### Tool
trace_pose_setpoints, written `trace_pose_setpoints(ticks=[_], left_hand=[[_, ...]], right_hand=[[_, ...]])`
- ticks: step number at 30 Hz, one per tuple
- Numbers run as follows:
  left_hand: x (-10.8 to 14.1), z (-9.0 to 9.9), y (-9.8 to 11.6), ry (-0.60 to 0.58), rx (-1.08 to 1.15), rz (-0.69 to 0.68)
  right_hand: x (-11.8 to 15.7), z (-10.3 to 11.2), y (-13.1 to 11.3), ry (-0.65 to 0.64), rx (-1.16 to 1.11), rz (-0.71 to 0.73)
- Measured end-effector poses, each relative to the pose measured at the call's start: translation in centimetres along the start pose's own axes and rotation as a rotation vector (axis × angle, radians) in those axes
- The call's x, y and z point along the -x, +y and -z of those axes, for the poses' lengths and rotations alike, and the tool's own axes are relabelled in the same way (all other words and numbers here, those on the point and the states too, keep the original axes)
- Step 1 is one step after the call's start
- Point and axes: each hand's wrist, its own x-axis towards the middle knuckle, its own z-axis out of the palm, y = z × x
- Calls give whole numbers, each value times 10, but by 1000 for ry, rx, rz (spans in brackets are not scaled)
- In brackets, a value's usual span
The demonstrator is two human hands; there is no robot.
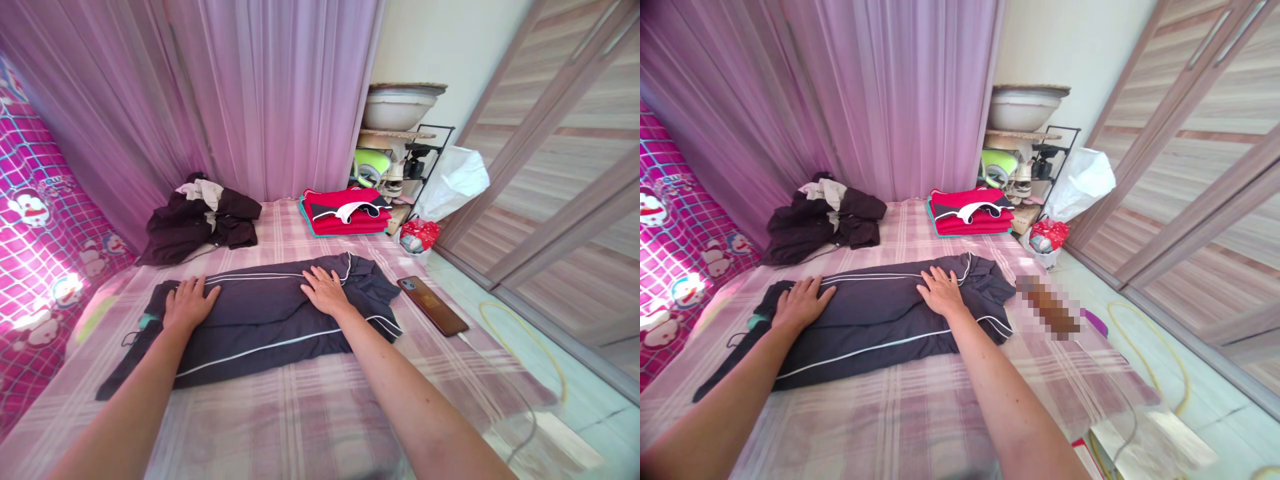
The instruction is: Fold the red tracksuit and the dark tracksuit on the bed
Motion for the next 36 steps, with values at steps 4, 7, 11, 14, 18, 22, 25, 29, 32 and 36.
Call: trace_pose_setpoints(ticks=[4, 7, 11, 14, 18, 22, 25, 29, 32, 36], left_hand=[[1, 2, 1, -7, -4, 2], [2, 2, 2, -9, -8, 2], [1, 3, 2, -22, -11, 6], [1, 2, 2, -21, -13, 7], [1, 3, 3, -12, -12, 12], [1, 4, 3, -31, -13, 17], [2, 4, 4, -29, -16, 16], [2, 3, 3, -5, -16, 7], [2, 2, 1, 5, -14, 0], [1, 0, 0, -7, -13, 4]], right_hand=[[-1, -1, 0, 0, -1, -6], [-2, -1, 1, -2, 0, -7], [-2, -2, 2, 11, -6, -3], [-1, -2, 1, 6, -2, -5], [-1, -1, 1, -6, 10, -8], [-1, -3, 2, 11, 3, -1], [-1, -4, 3, 26, -2, 7], [0, -5, 4, 34, -3, 12], [-1, -5, 6, 36, -9, 18], [-2, -8, 8, 40, -17, 24]])
